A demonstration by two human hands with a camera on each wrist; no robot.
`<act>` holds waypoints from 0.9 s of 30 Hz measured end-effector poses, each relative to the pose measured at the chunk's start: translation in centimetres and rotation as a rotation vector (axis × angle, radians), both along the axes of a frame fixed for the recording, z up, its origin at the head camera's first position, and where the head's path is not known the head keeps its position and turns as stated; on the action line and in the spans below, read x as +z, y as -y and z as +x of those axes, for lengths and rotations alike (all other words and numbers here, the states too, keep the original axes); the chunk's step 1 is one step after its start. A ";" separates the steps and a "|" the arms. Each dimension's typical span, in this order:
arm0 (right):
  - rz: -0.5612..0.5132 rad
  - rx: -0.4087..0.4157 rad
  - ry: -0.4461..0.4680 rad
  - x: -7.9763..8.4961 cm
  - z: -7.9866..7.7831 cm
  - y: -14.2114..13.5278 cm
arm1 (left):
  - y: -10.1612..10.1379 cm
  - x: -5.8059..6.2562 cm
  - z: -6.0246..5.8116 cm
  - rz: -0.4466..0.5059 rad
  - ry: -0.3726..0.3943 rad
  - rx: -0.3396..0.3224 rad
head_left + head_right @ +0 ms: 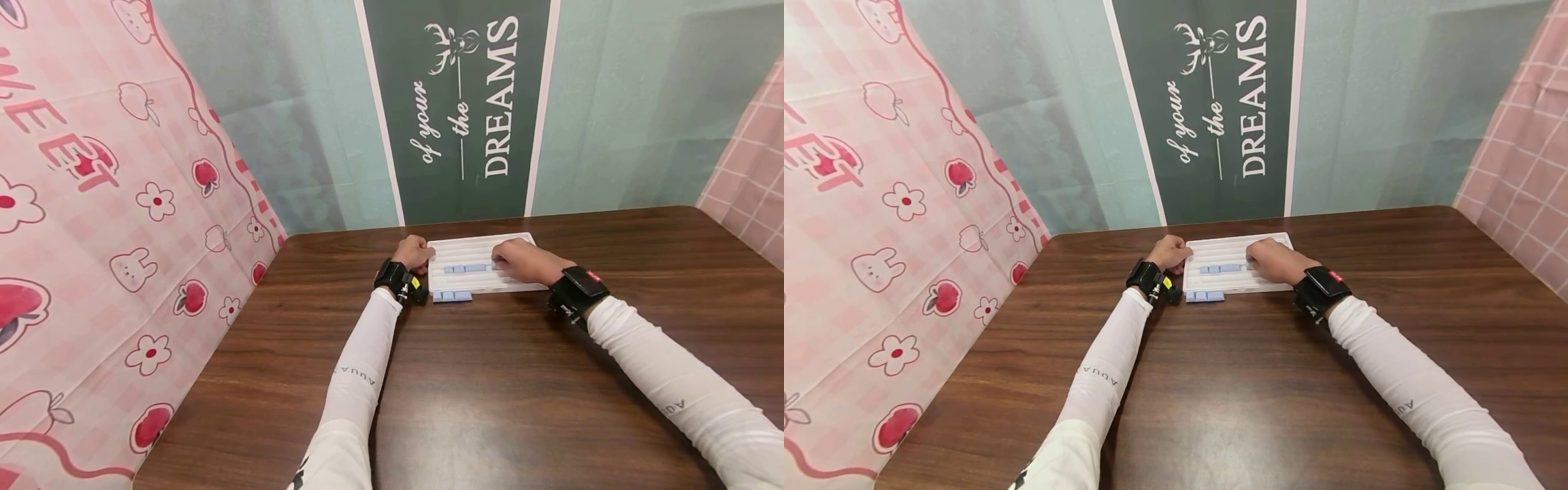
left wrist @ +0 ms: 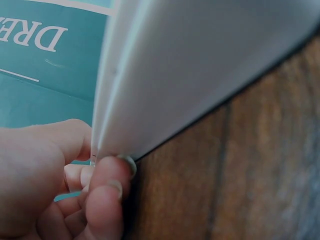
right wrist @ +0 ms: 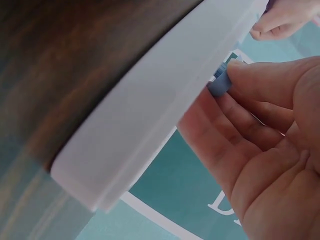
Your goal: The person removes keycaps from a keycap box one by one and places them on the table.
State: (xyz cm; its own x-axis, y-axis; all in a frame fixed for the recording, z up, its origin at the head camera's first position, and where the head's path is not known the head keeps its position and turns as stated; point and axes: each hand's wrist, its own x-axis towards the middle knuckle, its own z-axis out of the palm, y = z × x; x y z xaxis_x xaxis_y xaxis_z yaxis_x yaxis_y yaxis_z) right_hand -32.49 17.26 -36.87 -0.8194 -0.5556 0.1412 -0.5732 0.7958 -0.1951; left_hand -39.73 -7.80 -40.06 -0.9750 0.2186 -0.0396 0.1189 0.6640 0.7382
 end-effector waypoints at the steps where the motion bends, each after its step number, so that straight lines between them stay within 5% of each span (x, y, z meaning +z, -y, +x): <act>1: 0.000 0.004 0.000 0.1 0.0 -0.1 | 0.0 0.0 0.0 0.002 0.001 0.000; 27: -0.043 -0.068 -0.020 4.4 0.9 -2.5 | 0.0 0.1 -0.1 -0.021 0.017 0.005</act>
State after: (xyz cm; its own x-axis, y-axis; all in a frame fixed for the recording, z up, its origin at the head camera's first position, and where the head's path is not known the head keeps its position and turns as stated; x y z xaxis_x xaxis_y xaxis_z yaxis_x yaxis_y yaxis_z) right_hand -31.58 19.74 -32.51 -0.8519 -0.4917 0.1803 -0.5221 0.8241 -0.2197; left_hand -39.85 -7.80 -40.00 -0.9752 0.2127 -0.0610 0.1028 0.6799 0.7260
